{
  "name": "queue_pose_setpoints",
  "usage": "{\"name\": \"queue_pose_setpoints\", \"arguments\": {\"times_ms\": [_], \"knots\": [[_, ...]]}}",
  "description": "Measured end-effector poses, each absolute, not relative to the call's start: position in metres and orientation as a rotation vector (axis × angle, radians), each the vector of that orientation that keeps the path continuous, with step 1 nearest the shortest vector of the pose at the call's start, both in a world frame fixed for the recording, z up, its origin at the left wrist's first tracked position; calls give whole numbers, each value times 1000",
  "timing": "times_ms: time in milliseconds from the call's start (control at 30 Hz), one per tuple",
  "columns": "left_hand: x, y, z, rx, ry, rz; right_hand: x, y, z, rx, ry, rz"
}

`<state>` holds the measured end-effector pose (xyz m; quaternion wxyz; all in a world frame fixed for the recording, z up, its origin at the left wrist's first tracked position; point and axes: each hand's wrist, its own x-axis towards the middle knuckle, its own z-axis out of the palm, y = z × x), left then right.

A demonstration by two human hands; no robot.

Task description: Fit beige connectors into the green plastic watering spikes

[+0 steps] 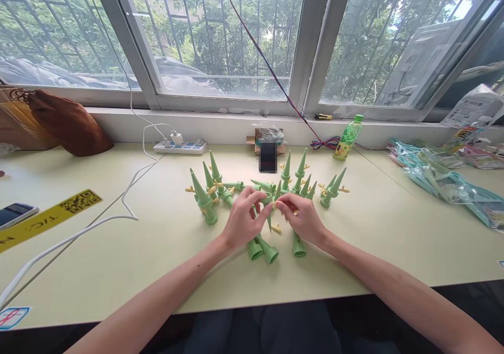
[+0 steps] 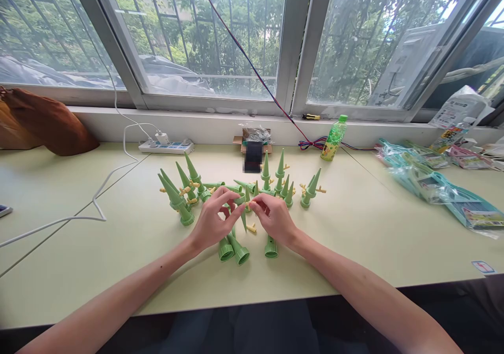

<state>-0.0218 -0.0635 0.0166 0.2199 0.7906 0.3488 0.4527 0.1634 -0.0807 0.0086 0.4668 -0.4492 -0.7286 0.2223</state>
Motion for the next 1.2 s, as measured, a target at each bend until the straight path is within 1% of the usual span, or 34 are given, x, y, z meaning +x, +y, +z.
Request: {"name": "queue_pose_setpoints", "arguments": {"times_ms": [300, 667, 1067, 1200], "knots": [[-23, -63, 14, 2187, 954, 1156, 164, -81, 7, -1124, -1789, 507], [-20, -64, 14, 2123, 902, 1119, 164, -79, 3, -1118, -1829, 474], [-18, -65, 14, 2083, 907, 1189, 163, -84, 9, -1115, -1837, 494], [-18, -64, 14, 2033, 907, 1237, 163, -84, 9, -1053, -1802, 540]]}}
